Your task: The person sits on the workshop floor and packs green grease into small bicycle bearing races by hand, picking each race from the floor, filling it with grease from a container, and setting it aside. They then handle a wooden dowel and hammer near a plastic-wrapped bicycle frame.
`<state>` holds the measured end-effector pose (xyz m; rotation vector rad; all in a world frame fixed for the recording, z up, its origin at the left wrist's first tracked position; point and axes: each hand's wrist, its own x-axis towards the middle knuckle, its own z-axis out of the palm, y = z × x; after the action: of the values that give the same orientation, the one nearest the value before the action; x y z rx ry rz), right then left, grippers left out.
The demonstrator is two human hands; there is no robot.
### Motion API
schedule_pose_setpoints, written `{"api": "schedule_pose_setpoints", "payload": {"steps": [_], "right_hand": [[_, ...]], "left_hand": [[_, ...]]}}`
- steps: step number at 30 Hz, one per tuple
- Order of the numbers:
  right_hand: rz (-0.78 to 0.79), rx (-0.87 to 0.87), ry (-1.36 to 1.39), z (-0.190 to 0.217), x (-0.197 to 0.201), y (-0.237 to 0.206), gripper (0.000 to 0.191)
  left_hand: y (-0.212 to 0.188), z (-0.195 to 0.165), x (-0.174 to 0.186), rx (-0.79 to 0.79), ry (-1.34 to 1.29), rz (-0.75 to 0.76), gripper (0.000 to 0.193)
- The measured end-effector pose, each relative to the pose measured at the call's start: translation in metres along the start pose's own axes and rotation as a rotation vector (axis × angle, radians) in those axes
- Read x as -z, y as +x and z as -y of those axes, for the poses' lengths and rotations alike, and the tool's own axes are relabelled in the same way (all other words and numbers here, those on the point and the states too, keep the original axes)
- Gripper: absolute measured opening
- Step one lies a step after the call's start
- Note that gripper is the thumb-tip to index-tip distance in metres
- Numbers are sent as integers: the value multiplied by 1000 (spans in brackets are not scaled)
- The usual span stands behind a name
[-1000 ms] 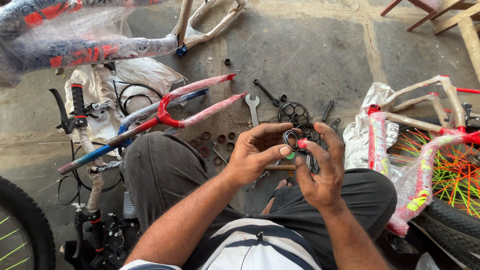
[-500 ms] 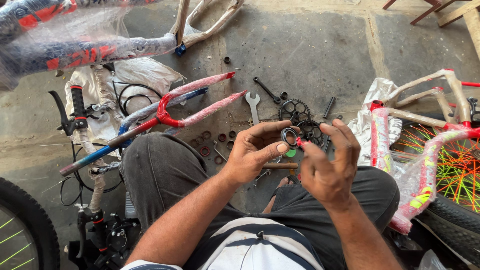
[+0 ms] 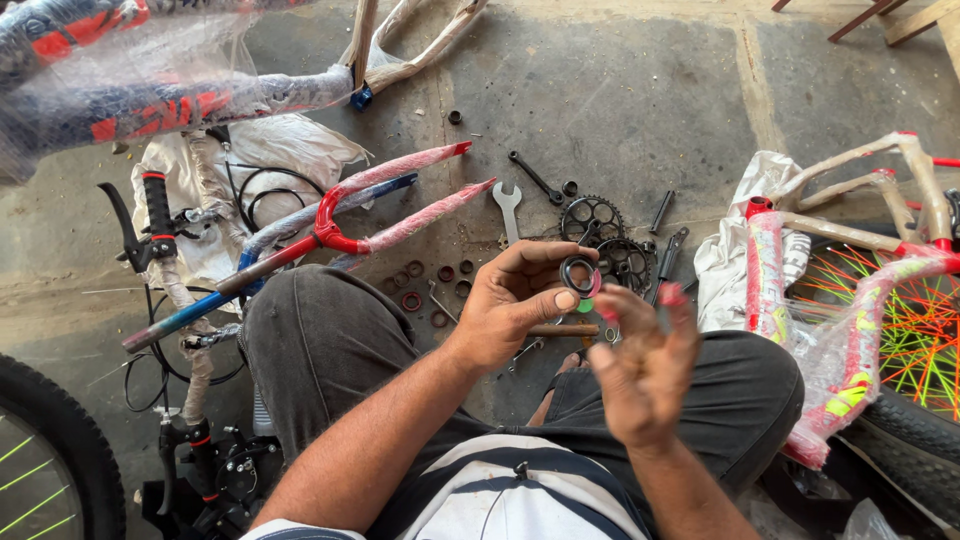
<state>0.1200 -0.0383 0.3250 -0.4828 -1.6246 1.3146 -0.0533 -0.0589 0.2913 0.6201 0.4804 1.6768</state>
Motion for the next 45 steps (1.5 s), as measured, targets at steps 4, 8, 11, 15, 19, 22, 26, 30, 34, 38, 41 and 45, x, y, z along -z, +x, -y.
{"api": "schedule_pose_setpoints", "payload": {"steps": [4,8,11,15,19,22,26,30,34,38,41,45], "right_hand": [[-108,-246,410,7,2,14,82],[-99,-389,515,9,3,28,89],[-79,-338,474,8,2,26,93],[31,6,-240,-3,3,13,91],[137,244,-621,-18,7,3,89],[84,310,-723,-22,6,-6,84],[-39,240,-432,-21,6,-8,80],[14,129,-375,-18,7,0,90],[7,99,-271,-12,-9,-5,90],[-107,-39,132,3,-20,-13,79],[-173,-214,447,8,-14,2,76],[-156,-398,583,12,-6,24,84]], "left_hand": [[-3,-2,-4,-2,12,35,50],[-5,-8,-5,98,-12,90,56],[-4,-12,-1,159,-44,90,55],[-3,-9,1,102,-19,42,51],[-5,-5,2,73,-27,32,47],[-6,-6,2,42,53,6,44],[-4,-8,0,33,43,1,44],[-4,-6,-1,131,-70,-30,45],[-3,0,3,58,14,-58,47],[-3,4,5,9,-42,-21,49],[-4,4,3,-6,-66,18,49],[-7,-3,-2,-31,46,109,54]]}}
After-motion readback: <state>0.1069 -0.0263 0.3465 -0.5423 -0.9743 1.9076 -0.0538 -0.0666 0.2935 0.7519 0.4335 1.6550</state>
